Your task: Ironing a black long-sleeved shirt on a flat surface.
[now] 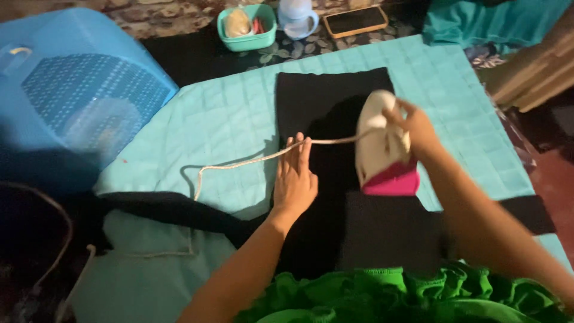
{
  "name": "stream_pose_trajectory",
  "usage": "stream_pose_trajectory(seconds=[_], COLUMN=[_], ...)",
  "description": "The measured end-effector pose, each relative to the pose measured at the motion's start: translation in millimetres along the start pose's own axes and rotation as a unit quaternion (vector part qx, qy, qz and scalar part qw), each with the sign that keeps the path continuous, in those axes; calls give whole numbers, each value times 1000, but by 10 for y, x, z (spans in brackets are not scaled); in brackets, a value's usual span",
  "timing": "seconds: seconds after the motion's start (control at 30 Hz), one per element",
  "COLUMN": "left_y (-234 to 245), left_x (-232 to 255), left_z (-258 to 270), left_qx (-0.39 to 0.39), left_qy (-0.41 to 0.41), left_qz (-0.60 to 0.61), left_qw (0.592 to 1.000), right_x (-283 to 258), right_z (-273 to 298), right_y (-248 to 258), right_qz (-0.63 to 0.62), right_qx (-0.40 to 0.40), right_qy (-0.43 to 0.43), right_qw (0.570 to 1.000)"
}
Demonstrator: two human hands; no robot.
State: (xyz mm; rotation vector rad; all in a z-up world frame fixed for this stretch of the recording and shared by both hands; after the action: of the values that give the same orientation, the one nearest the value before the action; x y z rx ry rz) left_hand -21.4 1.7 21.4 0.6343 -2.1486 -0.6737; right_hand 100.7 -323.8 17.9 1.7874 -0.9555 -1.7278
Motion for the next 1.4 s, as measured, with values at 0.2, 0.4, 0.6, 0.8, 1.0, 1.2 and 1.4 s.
stream_pose_trajectory(seconds=[0.2,0.4,0.6,0.8,1.0,1.2,1.4], left_y=[-44,-40,-54,-53,-69,-170,196], left_x=[-39,-55,-51,-51,-68,-251,-27], left_z=[32,-68,-71,-58,-50,-8,22], left_qx=[17,-32,-59,-48,-37,-6,79], left_qy=[3,77,101,109,97,106,194], left_qz=[-5,-21,-75,-50,-40,13,225], left_qw=[1000,996,990,992,994,994,952], right_x=[95,-167,350,-613,-485,-787,-735], right_z=[-1030,-622,631,1947,1586,1335,1907], right_y=[-93,80,111,536,512,489,584], right_qz=[-209,-195,-54,-189,-98,-215,-160], right_qx=[-61,-46,15,-62,-59,-49,-47], right_qy=[-36,-99,34,-265,-197,-204,-161], right_qw=[975,975,998,943,974,954,973])
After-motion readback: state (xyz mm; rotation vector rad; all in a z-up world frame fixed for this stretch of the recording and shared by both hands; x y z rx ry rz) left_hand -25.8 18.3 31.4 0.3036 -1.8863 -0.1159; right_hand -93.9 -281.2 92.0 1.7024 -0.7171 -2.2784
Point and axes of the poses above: each hand's wrist, its own z-axis away from the middle knuckle, its own y-axis out of the back of the hand, x = y × z, the point moved 2 cm from there along -z, towards the middle knuckle, and after that the axes turned 9 degrees about z, right-handed, at the moved point
